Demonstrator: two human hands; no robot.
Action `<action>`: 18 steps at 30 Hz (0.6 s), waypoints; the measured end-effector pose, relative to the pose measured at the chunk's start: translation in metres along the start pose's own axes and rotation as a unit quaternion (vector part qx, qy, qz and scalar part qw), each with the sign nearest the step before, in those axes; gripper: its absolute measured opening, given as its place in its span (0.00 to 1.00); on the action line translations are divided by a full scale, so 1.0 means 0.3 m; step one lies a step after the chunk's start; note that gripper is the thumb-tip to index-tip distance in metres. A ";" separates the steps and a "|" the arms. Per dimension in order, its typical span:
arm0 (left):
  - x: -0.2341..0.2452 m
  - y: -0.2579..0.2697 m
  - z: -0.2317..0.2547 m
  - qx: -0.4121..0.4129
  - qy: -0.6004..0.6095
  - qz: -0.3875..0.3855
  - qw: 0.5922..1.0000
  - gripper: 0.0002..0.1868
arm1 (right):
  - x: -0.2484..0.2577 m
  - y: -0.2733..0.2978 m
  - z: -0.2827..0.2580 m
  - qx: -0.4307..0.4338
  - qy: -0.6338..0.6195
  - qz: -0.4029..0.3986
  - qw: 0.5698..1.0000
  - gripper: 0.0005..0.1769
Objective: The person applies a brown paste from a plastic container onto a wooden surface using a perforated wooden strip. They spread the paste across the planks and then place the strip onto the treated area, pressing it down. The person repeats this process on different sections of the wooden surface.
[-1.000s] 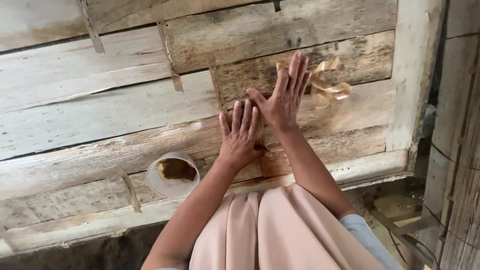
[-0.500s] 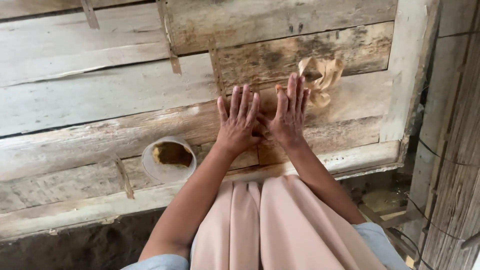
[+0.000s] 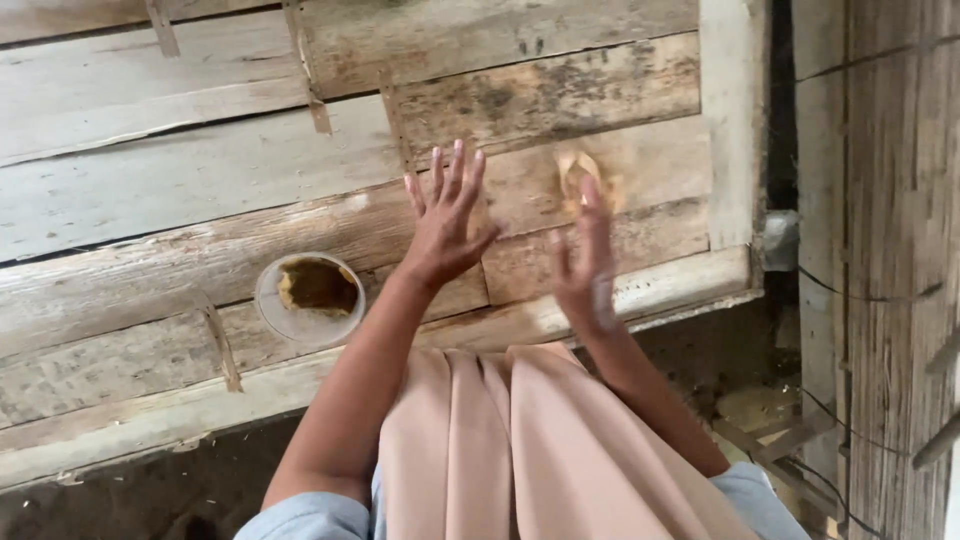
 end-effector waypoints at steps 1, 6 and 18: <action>0.023 0.007 0.031 -0.018 0.034 0.122 0.992 0.52 | 0.066 -0.034 0.004 -0.109 -0.105 0.007 0.988 0.31; -0.001 0.132 0.197 0.143 0.344 0.191 0.908 0.30 | 0.273 -0.111 -0.015 -0.236 -0.339 0.055 0.909 0.29; -0.063 0.247 0.413 0.259 0.605 0.018 0.753 0.38 | 0.367 0.045 -0.113 -0.314 -0.397 0.045 0.861 0.11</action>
Point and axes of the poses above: each hand's wrist, its own y-axis away from the middle knuckle, its own x-axis out of the back of the hand, z = x × y, the point moved 7 cm from there along -y, towards the middle knuckle, and after that the axes turned 11 degrees about z, right-handed, at the moved point
